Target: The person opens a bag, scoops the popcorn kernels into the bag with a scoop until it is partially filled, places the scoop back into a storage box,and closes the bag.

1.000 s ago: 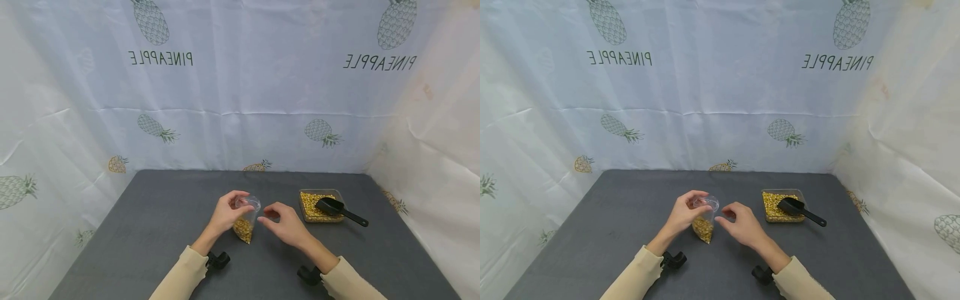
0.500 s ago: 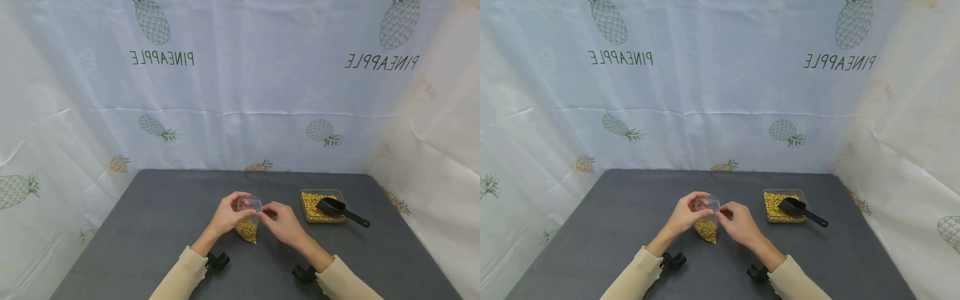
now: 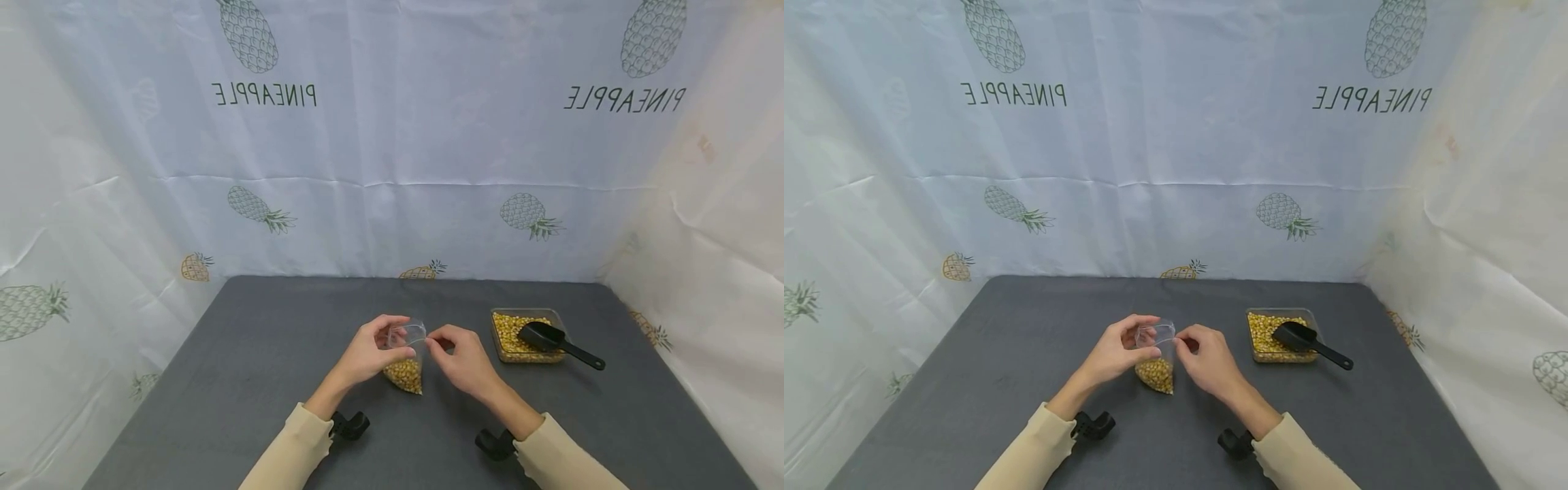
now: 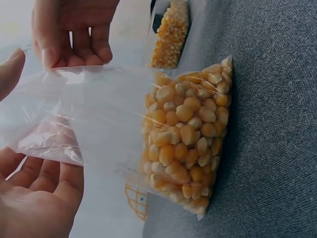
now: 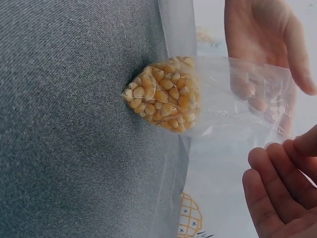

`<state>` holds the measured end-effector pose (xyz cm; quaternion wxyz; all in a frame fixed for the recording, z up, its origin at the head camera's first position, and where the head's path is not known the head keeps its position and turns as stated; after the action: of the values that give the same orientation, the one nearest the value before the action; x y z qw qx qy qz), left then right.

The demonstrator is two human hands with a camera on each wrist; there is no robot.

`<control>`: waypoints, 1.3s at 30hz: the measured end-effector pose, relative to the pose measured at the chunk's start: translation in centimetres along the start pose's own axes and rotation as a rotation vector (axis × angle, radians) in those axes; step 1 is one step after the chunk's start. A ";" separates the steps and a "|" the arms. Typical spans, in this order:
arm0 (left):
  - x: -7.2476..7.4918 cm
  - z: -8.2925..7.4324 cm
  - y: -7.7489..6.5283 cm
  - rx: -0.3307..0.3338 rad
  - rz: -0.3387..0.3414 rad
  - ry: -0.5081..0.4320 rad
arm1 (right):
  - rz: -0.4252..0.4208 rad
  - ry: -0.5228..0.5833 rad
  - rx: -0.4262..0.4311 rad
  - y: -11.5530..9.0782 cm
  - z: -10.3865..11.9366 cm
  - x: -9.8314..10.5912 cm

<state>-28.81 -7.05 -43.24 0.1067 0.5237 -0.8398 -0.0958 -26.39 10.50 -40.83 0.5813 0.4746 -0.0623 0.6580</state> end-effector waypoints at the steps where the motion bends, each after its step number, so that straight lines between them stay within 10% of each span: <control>1: 0.0 0.0 0.0 0.000 0.000 -0.003 | -0.001 -0.003 -0.003 0.0 0.0 0.0; 28: 0.5 -0.4 -0.3 -0.057 0.027 -0.033 | 0.037 -0.019 -0.070 0.1 -1.2 0.9; 39: 0.9 -0.6 -0.5 -0.073 -0.080 0.008 | 0.018 -0.003 -0.094 -0.3 -2.2 1.7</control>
<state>-28.65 -8.09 -42.77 0.1252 0.5528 -0.8137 -0.1287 -27.13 13.23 -40.96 0.5969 0.4474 -0.0981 0.6587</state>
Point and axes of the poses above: each hand's wrist, its own y-axis towards the middle knuckle, its own x-axis out of the back of the hand, z = x × y, the point moved 7 cm from there along y, towards the middle knuckle, and after that the axes turned 14 degrees about -y, right-handed, at the moved point
